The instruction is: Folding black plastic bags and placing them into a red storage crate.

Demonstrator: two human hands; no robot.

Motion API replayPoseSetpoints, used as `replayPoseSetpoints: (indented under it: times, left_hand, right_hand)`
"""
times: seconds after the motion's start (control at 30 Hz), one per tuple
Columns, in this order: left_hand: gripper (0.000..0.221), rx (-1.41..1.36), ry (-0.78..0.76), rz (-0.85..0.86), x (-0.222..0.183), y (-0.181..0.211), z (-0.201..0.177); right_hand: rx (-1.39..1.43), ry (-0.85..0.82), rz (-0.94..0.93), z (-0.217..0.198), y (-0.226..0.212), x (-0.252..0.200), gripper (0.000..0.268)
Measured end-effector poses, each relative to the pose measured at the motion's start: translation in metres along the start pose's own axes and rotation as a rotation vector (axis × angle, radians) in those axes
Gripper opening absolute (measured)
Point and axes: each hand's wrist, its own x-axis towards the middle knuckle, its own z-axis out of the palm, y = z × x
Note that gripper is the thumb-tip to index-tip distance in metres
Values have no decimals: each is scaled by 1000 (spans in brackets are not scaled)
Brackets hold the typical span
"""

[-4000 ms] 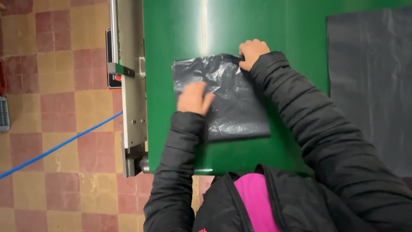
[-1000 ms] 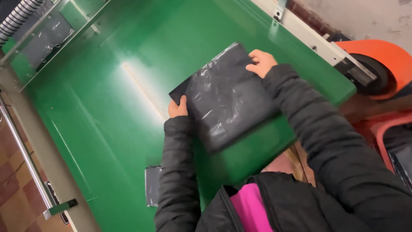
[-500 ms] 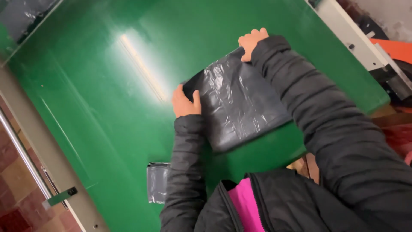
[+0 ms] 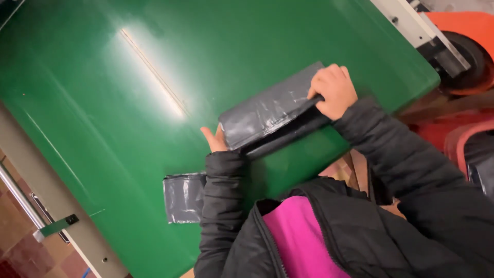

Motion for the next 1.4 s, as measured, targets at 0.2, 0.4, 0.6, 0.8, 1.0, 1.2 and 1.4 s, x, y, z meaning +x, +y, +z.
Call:
replayPoseSetpoints:
  times: [0.2, 0.4, 0.6, 0.8, 1.0, 1.2, 1.4]
  left_hand:
    - [79, 504, 28, 411, -14, -18, -42]
    - [62, 1938, -105, 1074, -131, -2, 79]
    - [19, 2402, -312, 1065, -118, -12, 42]
    - [19, 1995, -903, 531, -101, -23, 112]
    - [50, 1317, -372, -289, 23, -45, 93]
    - [48, 1693, -255, 270, 24, -61, 97]
    - [45, 1863, 1, 926, 0, -90, 143]
  right_hand:
    - [-129, 37, -76, 13, -10, -56, 23]
    - [-161, 32, -81, 11, -18, -78, 19]
    - [-116, -112, -221, 17, -81, -63, 45]
    - [59, -171, -308, 98, -77, -132, 50]
    - [836, -112, 316, 153, -8, -217, 25]
    - [1465, 184, 1232, 109, 5, -168, 29]
    - [1703, 199, 1222, 119, 32, -180, 22]
